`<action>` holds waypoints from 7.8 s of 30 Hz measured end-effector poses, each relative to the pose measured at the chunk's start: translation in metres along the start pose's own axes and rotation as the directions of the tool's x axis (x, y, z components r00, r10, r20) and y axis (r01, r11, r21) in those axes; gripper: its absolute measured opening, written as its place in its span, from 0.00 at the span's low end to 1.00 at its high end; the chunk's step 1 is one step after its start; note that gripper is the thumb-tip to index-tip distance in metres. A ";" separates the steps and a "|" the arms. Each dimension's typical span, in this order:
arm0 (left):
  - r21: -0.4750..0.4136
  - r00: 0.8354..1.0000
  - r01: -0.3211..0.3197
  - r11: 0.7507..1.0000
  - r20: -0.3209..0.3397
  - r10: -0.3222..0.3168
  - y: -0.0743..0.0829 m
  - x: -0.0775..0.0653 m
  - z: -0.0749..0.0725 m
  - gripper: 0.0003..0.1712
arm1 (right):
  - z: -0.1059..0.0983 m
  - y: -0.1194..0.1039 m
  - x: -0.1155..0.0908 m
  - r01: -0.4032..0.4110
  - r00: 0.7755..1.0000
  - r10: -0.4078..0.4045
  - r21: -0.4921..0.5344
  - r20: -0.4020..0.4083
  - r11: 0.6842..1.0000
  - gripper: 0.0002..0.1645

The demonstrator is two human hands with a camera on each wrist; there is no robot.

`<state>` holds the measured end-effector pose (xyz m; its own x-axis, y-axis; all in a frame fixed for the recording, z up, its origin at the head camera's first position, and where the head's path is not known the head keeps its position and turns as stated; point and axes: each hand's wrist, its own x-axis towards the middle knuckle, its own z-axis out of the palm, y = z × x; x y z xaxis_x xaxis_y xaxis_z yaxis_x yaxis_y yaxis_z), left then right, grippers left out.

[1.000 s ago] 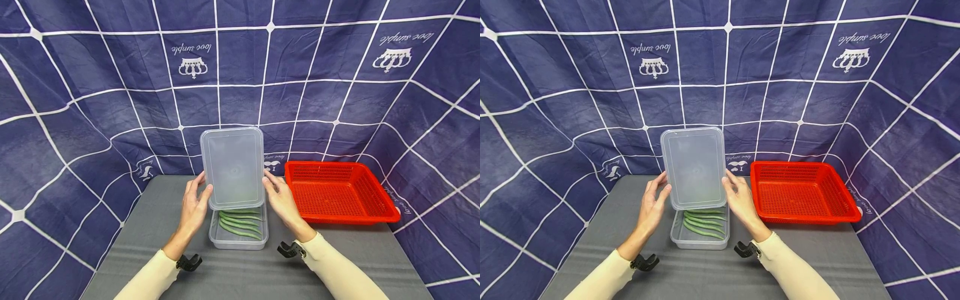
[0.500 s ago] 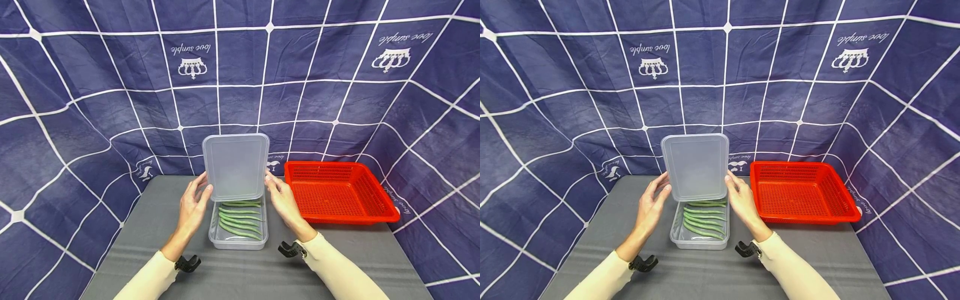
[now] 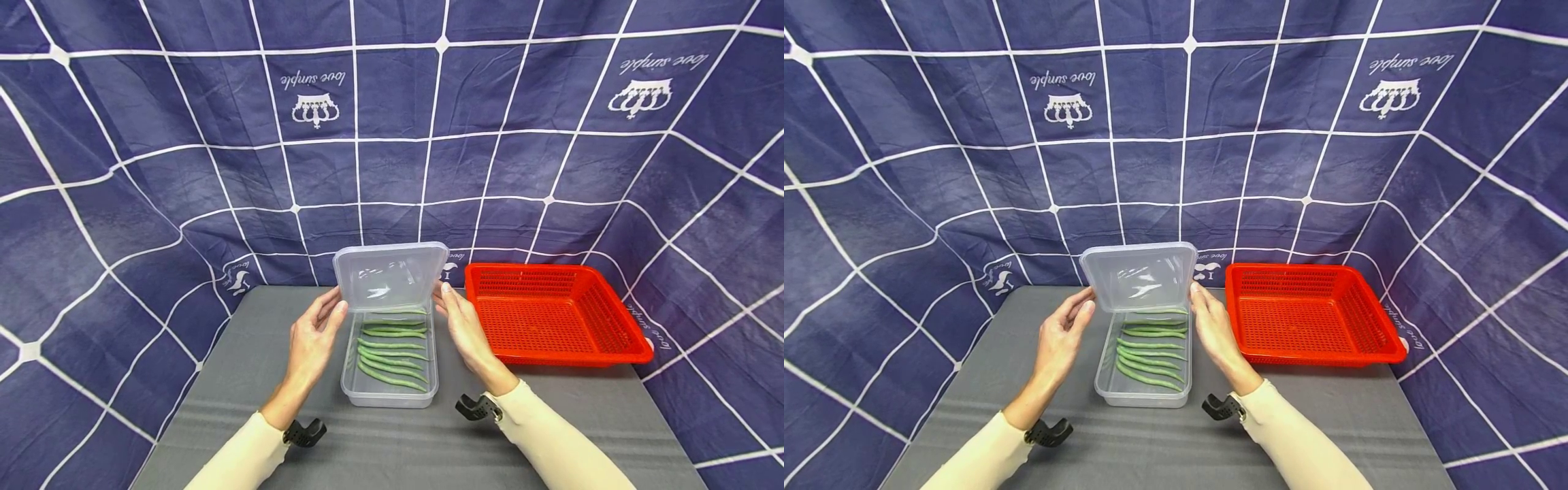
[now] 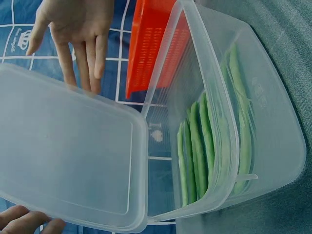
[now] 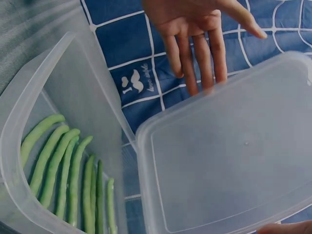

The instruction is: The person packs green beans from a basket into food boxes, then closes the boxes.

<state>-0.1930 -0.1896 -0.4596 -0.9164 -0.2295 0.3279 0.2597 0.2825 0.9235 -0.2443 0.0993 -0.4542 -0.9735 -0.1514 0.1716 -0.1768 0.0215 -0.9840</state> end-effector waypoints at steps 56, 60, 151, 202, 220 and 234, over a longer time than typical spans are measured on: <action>-0.179 0.779 -0.178 0.968 0.575 0.250 -0.065 -0.002 -0.051 0.52 | -0.046 0.062 -0.019 0.200 0.852 -0.127 -0.092 0.508 0.975 0.47; -0.145 0.750 -0.218 0.965 0.608 0.261 -0.071 -0.001 -0.054 0.55 | -0.047 0.063 -0.020 0.200 0.849 -0.130 -0.084 0.512 0.976 0.49; 0.622 0.791 -0.410 0.667 0.607 -0.079 -0.066 0.063 0.021 0.52 | 0.005 0.056 0.053 0.188 0.950 0.096 -0.789 0.298 0.585 0.56; 0.669 0.860 -0.299 0.680 0.498 -0.112 -0.065 0.006 0.032 0.51 | 0.016 0.067 -0.002 0.185 0.972 0.036 -0.854 0.231 0.486 0.55; 0.662 0.902 -0.286 0.692 0.430 -0.039 -0.074 -0.017 0.038 0.47 | 0.026 0.085 -0.028 0.160 0.983 0.003 -0.869 0.183 0.468 0.56; 0.659 0.909 -0.253 0.708 0.413 -0.059 -0.074 -0.015 0.037 0.46 | 0.024 0.089 -0.024 0.179 0.983 -0.054 -0.852 0.176 0.492 0.55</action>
<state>-0.2099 -0.1727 -0.5405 -0.9740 0.1594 0.1611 0.2155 0.8718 0.4399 -0.2329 0.0814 -0.5469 -0.9219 -0.3234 0.2134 -0.3851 0.8256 -0.4123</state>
